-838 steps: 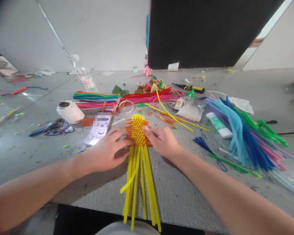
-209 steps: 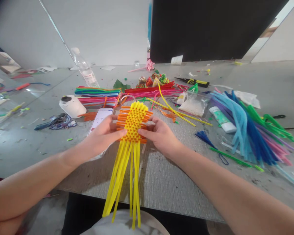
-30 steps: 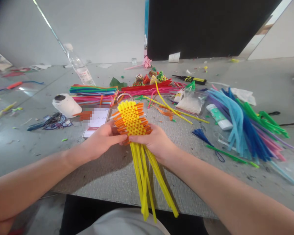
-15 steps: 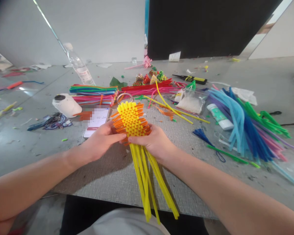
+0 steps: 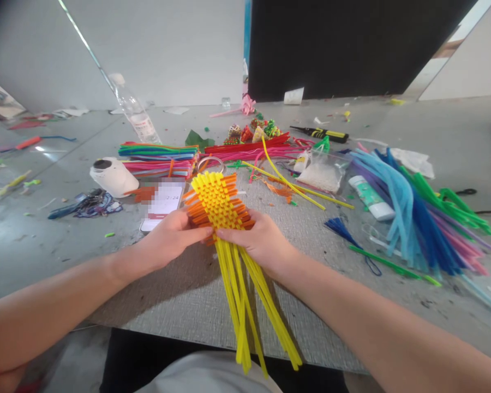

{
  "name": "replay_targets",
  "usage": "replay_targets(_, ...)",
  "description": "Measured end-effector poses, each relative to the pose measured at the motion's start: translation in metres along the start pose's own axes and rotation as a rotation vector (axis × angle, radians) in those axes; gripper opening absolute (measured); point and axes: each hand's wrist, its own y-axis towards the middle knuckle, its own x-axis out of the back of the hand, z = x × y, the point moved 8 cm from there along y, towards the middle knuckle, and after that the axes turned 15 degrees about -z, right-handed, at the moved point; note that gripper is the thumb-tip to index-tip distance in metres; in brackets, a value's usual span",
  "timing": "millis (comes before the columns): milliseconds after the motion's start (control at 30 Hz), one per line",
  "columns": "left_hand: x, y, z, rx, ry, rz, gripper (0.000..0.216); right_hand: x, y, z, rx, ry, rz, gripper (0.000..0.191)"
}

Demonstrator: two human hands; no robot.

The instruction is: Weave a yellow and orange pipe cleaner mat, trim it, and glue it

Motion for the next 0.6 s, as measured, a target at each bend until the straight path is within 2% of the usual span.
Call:
replay_targets(133, -0.0008, 0.0003, -0.0029, -0.002, -0.072, -0.011, 0.022, 0.0016, 0.0012, -0.0017, -0.008, 0.007, -0.005, 0.044)
replay_targets(300, 0.004, 0.0013, -0.0056, -0.025, -0.054, -0.058, 0.033, 0.0047, 0.0041, -0.0041, 0.001, -0.028, -0.006, 0.042)
replay_targets(433, 0.0074, 0.0016, -0.0057, -0.01, -0.063, -0.105, 0.033, 0.0071, 0.0052, -0.005, 0.003, -0.033, -0.014, 0.041)
replay_targets(600, 0.0052, 0.0004, -0.0015, 0.052, -0.052, -0.082, 0.031, 0.0082, 0.006, -0.0048, 0.018, -0.007, -0.029, 0.042)
